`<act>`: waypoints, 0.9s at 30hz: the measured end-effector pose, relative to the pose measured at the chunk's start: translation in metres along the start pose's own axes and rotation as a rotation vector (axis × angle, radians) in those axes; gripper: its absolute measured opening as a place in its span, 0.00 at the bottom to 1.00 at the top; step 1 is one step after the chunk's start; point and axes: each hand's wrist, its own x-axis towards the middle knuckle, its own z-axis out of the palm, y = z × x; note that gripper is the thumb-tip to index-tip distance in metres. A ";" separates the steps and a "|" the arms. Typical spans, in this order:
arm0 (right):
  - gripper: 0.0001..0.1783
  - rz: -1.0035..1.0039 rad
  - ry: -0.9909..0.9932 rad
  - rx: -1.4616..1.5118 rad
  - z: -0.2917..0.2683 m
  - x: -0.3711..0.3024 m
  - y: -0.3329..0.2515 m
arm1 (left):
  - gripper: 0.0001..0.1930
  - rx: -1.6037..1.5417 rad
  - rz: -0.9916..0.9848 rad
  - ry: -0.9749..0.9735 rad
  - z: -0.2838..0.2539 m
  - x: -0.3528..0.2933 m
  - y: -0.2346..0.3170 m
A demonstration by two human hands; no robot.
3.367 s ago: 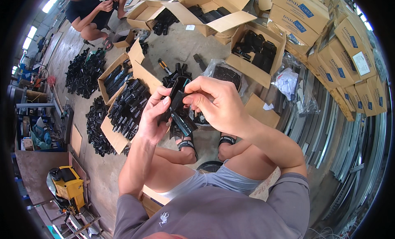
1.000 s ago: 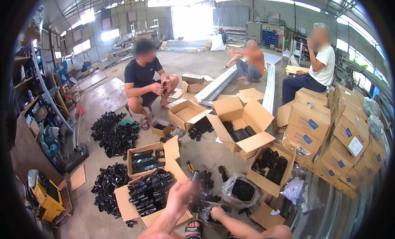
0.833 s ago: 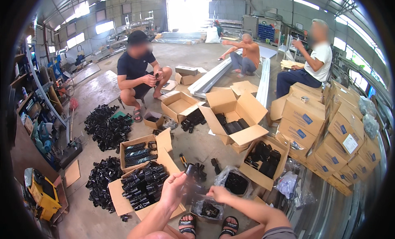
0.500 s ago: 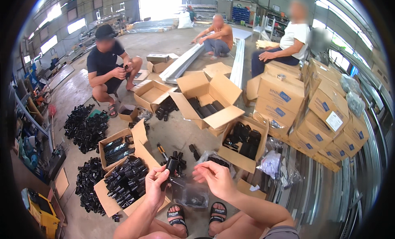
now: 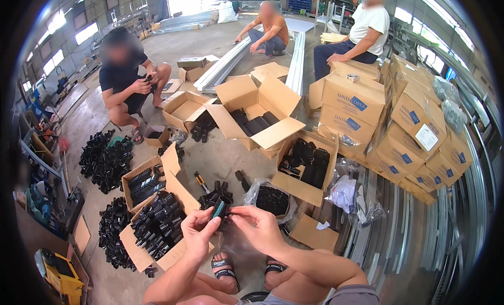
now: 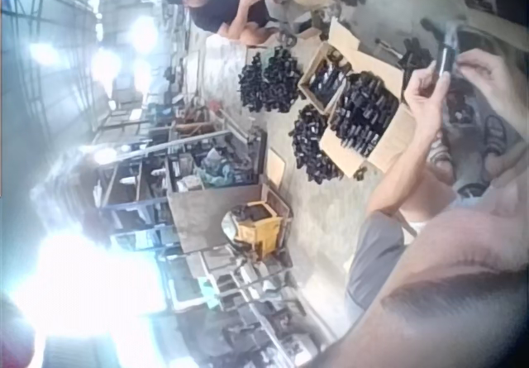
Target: The person sits on the floor in a workshop and assembles small black plastic components by hand. They pick up individual parts from a pile, fit them together, and place the assembled units into a nearby cardboard box.
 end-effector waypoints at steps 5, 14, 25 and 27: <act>0.13 -0.047 0.067 0.003 0.001 0.000 -0.004 | 0.12 0.028 0.070 0.016 0.008 -0.003 -0.006; 0.11 -0.064 0.087 -0.017 0.019 0.003 -0.013 | 0.11 0.043 0.082 0.123 -0.005 -0.003 0.003; 0.10 -0.071 0.169 -0.113 0.036 0.005 -0.021 | 0.12 0.005 0.110 0.159 0.005 -0.006 -0.002; 0.10 -0.088 0.164 -0.147 0.037 0.009 -0.022 | 0.12 -0.005 0.127 0.203 0.010 -0.005 -0.001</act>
